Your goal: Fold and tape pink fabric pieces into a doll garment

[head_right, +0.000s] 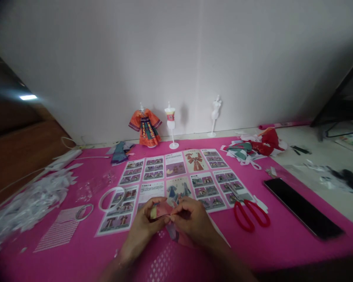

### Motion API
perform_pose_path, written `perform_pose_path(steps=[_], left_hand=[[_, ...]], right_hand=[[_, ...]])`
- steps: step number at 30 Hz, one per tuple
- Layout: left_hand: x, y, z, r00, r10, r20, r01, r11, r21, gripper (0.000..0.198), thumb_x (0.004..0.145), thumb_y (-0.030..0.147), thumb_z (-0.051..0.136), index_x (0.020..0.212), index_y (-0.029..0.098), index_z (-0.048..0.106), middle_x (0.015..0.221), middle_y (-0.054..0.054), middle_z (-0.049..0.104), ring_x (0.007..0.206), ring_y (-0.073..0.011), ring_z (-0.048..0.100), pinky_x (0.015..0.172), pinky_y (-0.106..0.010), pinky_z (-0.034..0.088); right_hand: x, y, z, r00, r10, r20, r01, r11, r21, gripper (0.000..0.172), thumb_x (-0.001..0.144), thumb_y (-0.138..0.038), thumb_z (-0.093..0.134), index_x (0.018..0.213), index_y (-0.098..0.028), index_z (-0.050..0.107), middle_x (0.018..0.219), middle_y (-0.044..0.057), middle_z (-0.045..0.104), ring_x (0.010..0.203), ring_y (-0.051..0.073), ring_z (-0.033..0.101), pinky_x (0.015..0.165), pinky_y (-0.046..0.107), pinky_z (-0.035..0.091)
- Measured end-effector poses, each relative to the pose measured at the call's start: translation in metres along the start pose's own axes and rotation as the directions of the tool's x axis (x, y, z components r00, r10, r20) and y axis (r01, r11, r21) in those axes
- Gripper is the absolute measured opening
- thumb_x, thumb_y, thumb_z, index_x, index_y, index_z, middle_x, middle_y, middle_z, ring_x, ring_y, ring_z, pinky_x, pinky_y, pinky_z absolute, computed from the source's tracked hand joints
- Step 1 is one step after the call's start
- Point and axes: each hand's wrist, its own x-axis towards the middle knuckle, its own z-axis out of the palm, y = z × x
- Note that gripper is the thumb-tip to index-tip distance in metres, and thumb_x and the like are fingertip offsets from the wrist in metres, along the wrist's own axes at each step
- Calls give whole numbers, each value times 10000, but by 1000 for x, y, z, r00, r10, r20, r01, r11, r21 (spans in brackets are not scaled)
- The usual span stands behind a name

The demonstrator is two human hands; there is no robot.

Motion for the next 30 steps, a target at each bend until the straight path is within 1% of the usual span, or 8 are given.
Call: perform_pose_path(steps=[4,7,9,15,17,20,26,30], left_hand=[[2,-1,-1,999,25,-31,-23,997,73,439,659,216,733,1050,162,539,697,47,606,586,-99,529,561,-196,424],[3,-1,-1,997,46,-63,-38,993,113,429,648,212,724,1038,166,553,798,15,640,677,-130,589,631,-222,467],[4,-2,-1,996,57,-75,-45,988,151,428,653,218,714,1048,168,558,862,-7,656,737,-157,617,676,-248,490],[3,-9,-2,992,102,-81,-75,956,283,421,683,227,685,1084,183,565,946,-44,672,834,-214,650,724,-294,510],[2,-9,-2,990,113,-80,-85,954,288,404,691,215,679,1080,194,573,979,-41,669,842,-212,654,735,-293,510],[1,-9,-1,989,128,-76,-99,948,303,386,694,207,687,1066,199,582,958,-35,668,832,-208,650,731,-289,511],[2,-15,-3,988,138,-75,-106,938,331,381,707,214,702,1071,204,590,993,-53,673,914,-244,654,791,-333,514],[2,-17,-4,988,136,-77,-101,933,346,388,704,216,713,1076,216,602,1022,-54,679,959,-258,652,822,-346,511]], right_hand=[[0,1,-1,992,-112,-50,104,986,-131,57,758,-198,641,717,-198,682,680,10,620,648,151,576,608,272,412],[0,2,-3,978,-205,-48,190,956,-224,55,764,-191,640,725,-206,676,681,5,602,665,154,573,630,281,415],[-1,4,-4,971,-234,-38,216,939,-269,62,772,-189,637,733,-210,680,691,6,595,683,158,575,653,291,420],[-4,5,-6,948,-319,-23,284,873,-397,47,749,-164,644,736,-199,673,708,19,612,716,178,576,685,317,411],[-3,5,-6,946,-323,23,301,854,-424,47,752,-168,644,723,-200,663,689,13,617,696,174,574,685,322,395],[-3,4,-6,945,-318,81,319,836,-447,61,763,-180,629,721,-211,660,683,11,628,685,171,572,694,329,384],[-3,2,-6,944,-304,131,328,815,-477,73,744,-162,619,696,-207,651,699,16,641,686,171,562,688,328,364],[-4,1,-6,947,-292,134,320,817,-481,83,731,-134,619,695,-203,647,675,11,620,676,170,552,684,325,354]])
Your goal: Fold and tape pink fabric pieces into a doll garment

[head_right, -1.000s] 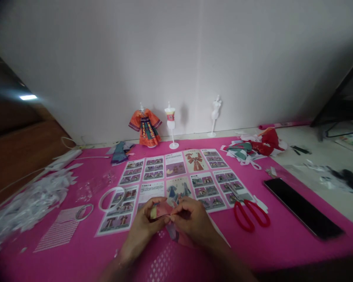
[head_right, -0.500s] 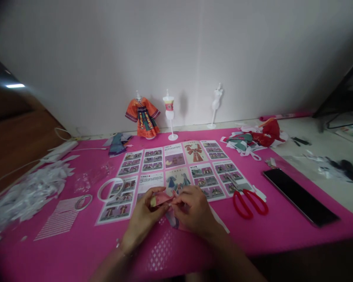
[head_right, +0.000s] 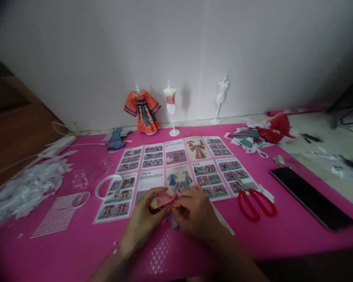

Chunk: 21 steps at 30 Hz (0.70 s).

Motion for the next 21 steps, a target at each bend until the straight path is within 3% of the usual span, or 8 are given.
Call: perform_pose_path(steps=[8,14,17,21], left_hand=[[-1,8,0,999,-51,12,52,999,-12,411,689,187,709,1085,206,602,1037,-68,684,963,-264,645,801,-344,515],[0,11,0,995,-79,66,89,982,-165,413,688,228,724,1075,193,586,917,-39,681,819,-209,646,736,-309,510],[-1,11,1,993,-101,66,111,978,-174,425,682,237,730,1075,188,575,829,-8,660,725,-175,628,665,-273,492],[-1,9,0,992,-95,79,108,977,-184,427,693,223,716,1086,191,553,817,-5,669,727,-176,635,680,-275,491]], right_hand=[[-1,2,0,999,31,-24,-30,999,38,70,737,-154,628,683,-198,640,665,8,615,664,161,564,679,316,371],[-1,2,0,990,140,-9,-136,976,171,84,767,-163,611,712,-200,663,669,6,619,654,150,573,643,286,394],[1,1,-1,980,201,6,-196,950,242,87,770,-169,598,726,-200,666,669,3,602,644,148,564,616,273,394],[2,1,-3,958,285,16,-276,910,309,148,784,-138,536,768,-201,669,708,9,596,678,158,566,618,271,404]])
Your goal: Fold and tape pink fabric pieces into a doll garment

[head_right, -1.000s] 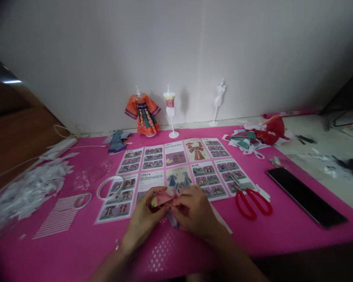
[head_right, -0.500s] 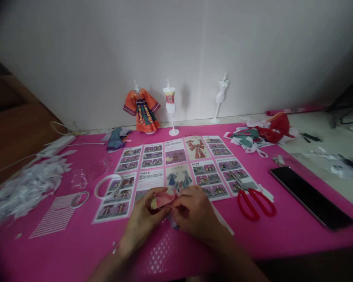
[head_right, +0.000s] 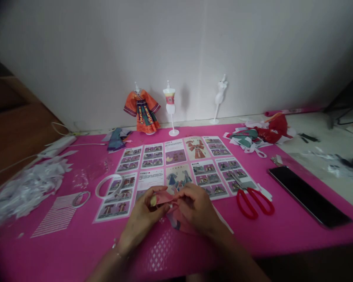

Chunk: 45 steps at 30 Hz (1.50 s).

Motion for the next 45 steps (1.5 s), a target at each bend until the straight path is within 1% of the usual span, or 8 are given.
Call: perform_pose_path(steps=[4,8,10,14,20,27,35,45], left_hand=[[-1,2,0,1000,-5,25,6,1000,-18,430,695,211,699,1093,184,538,791,-3,668,708,-172,629,681,-278,489],[-1,6,1,1000,9,9,-9,1000,23,413,682,171,676,1076,182,552,757,19,640,664,-142,586,634,-242,457],[-1,8,2,1000,7,7,-7,1000,23,416,672,157,665,1072,184,553,743,25,635,650,-138,578,614,-232,443],[-2,10,4,1000,-13,-8,13,1000,14,407,651,152,649,1046,185,558,680,46,614,600,-131,565,558,-214,412],[-2,10,4,1000,-7,-13,7,1000,25,402,642,132,647,1033,179,569,693,37,635,612,-130,568,578,-215,418],[0,6,3,999,11,52,-9,999,-37,440,674,175,679,1089,185,531,774,12,657,714,-156,600,648,-239,447],[0,7,4,1000,-1,27,2,1000,-6,440,658,149,667,1077,159,533,679,52,597,614,-115,539,571,-204,403],[0,8,4,999,4,44,-2,999,-48,441,669,113,644,1091,155,523,689,55,602,608,-97,535,567,-189,401]], right_hand=[[0,-1,-2,998,-19,63,18,1000,19,189,813,-148,502,822,-202,683,776,28,578,734,169,563,664,293,420],[-1,-3,-2,993,-63,99,67,997,-34,112,777,-181,590,850,-200,672,810,33,562,763,180,546,700,312,416],[-1,-3,0,993,-73,91,79,995,-58,71,731,-156,629,787,-198,644,791,22,556,745,175,535,689,303,408],[-1,-3,2,996,-49,79,54,997,-57,101,688,-95,602,703,-195,591,748,8,549,688,158,508,645,281,387],[0,-5,1,993,-55,101,61,997,-52,74,703,-121,602,720,-193,590,721,5,538,693,165,501,643,285,368],[0,-2,2,996,-44,76,49,997,-59,115,664,-79,576,669,-188,541,694,-8,524,666,150,490,624,271,351],[0,-2,4,996,-61,71,66,996,-65,117,648,-75,538,655,-192,525,662,-19,499,649,144,474,604,256,329],[0,-1,4,994,-81,77,84,996,-39,95,671,-97,544,664,-186,514,659,-10,495,656,153,472,612,268,328]])
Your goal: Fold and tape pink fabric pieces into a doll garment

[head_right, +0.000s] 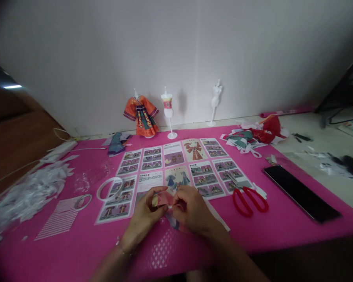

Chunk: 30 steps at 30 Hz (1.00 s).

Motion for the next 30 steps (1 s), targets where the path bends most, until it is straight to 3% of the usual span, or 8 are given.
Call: perform_pose_path(steps=[17,30], left_hand=[[-1,1,1,1000,19,20,-18,997,-77,512,652,101,668,1127,173,490,636,80,570,595,-97,548,568,-183,415],[-1,3,-1,999,6,39,-2,994,-109,514,673,144,721,1134,172,495,662,77,567,559,-66,491,556,-172,396]], right_hand=[[1,-5,-3,999,-46,5,45,998,45,80,706,-114,531,681,-189,519,679,2,519,678,160,479,631,279,342],[0,-3,-3,1000,19,-1,-18,997,73,62,722,-127,539,709,-188,538,689,-7,509,664,150,480,621,276,344]])
